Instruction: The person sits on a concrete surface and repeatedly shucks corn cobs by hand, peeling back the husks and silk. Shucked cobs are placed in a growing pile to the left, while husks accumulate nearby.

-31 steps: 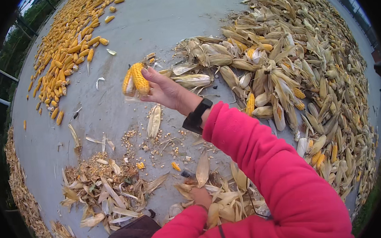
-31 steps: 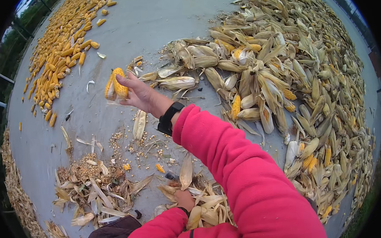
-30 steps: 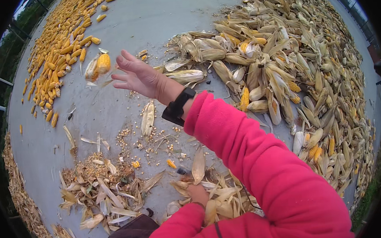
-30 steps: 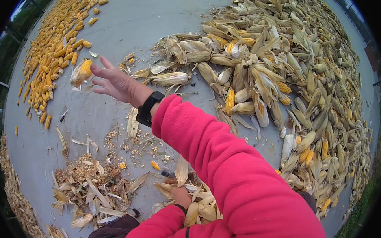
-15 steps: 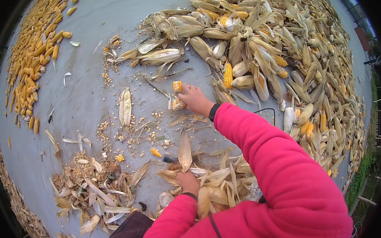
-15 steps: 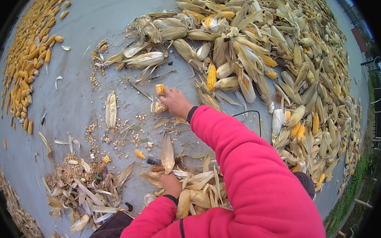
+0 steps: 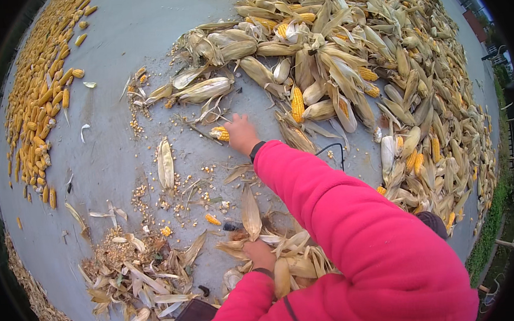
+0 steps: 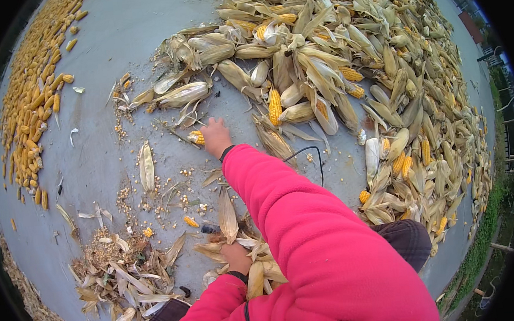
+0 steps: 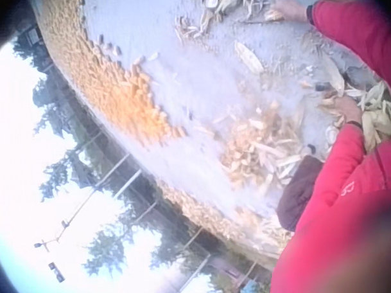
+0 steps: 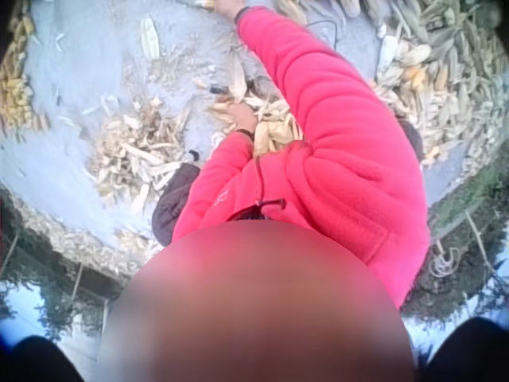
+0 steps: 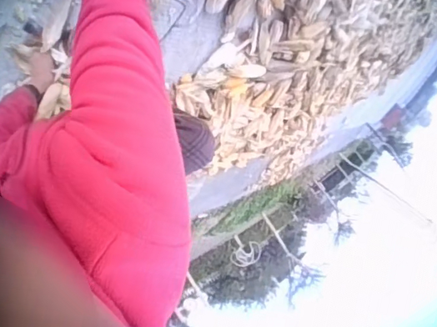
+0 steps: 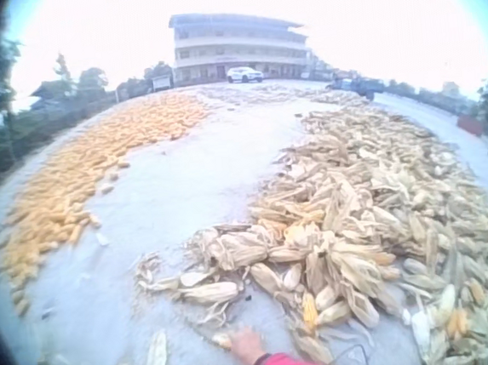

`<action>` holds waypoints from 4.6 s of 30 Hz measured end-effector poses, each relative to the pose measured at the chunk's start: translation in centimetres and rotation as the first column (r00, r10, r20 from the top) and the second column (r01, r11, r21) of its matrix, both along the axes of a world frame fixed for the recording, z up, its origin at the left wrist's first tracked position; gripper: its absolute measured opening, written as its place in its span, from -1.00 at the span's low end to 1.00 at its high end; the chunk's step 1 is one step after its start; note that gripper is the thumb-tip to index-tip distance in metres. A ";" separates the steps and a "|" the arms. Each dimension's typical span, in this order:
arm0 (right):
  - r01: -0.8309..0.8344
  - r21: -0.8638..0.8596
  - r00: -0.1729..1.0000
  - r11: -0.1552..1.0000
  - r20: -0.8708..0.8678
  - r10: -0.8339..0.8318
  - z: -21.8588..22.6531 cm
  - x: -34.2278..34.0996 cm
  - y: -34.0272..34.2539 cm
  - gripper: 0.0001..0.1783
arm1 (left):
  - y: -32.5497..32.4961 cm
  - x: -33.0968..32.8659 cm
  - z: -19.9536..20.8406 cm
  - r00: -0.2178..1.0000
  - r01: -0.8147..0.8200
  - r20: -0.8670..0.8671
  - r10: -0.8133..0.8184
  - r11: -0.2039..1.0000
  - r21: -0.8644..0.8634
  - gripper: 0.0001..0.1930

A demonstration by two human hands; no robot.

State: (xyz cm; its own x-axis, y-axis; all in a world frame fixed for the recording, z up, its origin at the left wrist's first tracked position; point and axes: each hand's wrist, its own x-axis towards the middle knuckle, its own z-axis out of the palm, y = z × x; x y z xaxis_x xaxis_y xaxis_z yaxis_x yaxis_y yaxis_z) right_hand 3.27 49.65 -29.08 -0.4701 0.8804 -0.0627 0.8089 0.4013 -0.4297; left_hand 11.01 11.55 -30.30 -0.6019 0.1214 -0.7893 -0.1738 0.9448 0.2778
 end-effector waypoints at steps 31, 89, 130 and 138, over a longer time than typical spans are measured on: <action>-0.346 -0.793 -0.054 0.501 -0.516 -0.855 9.5 6.8 -1.7 -0.35 | -1.0 0.8 -1.5 0.700 0.613 -0.400 -0.591 0.785 -0.089 -0.68; 0.449 -0.462 0.732 0.765 -0.301 -0.612 24.9 27.1 -32.9 -0.52 | -4.0 -8.5 26.5 0.759 -0.232 0.036 0.650 0.218 0.948 -0.66; -0.438 -0.552 0.040 0.709 -0.800 -0.598 28.5 23.3 -32.9 -0.50 | -3.1 2.4 25.6 0.781 0.320 -0.024 -0.624 0.367 0.873 -0.45; -0.273 -0.205 0.611 0.940 -0.791 0.005 29.1 22.4 -33.3 -0.20 | -3.1 5.5 24.2 0.890 0.266 -0.002 -0.456 0.516 0.815 -0.60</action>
